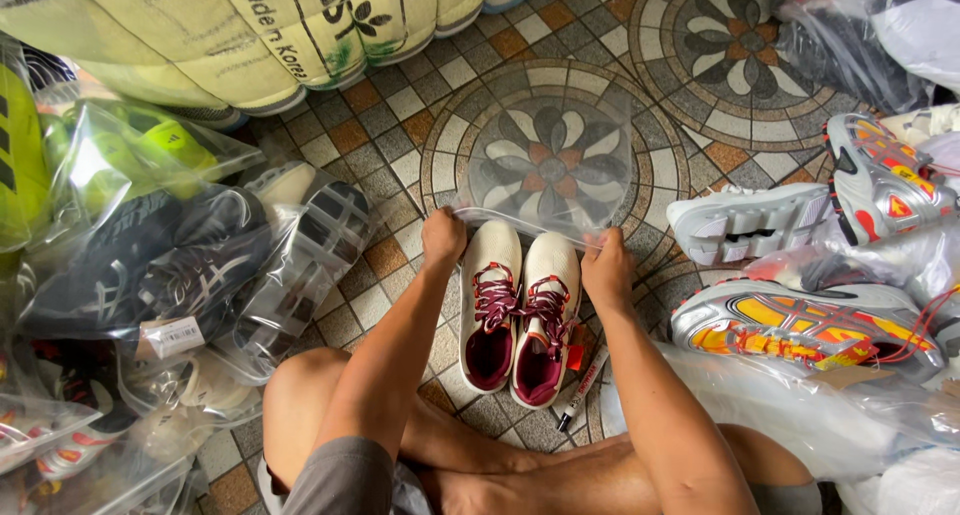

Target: The person removes a pair of shoes from a plastic bag, wipes them with a tissue, places them into a new resealable plastic bag, and then marks the bag with a white marker.

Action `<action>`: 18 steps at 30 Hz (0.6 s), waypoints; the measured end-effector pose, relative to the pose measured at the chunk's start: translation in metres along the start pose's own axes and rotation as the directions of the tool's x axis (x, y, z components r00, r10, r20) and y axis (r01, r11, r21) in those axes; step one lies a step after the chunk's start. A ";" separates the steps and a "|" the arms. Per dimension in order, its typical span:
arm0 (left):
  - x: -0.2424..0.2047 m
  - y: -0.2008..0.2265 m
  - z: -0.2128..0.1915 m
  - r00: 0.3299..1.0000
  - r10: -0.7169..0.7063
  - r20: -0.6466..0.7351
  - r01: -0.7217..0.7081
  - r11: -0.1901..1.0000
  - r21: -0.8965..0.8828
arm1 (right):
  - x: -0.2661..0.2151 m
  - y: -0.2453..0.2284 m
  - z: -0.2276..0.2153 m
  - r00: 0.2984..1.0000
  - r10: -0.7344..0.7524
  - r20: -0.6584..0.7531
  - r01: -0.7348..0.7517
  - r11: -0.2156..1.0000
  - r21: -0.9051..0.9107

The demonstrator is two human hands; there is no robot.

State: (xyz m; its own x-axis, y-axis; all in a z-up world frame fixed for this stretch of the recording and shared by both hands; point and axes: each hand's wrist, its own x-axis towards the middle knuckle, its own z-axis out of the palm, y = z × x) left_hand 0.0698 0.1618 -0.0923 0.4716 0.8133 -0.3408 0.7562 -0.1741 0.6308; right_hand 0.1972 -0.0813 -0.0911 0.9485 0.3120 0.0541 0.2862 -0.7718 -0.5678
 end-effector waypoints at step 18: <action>-0.061 -0.038 -0.037 0.970 0.027 0.243 0.123 0.805 -0.580 | -0.049 0.011 -0.036 0.937 0.188 0.295 -0.278 0.912 0.301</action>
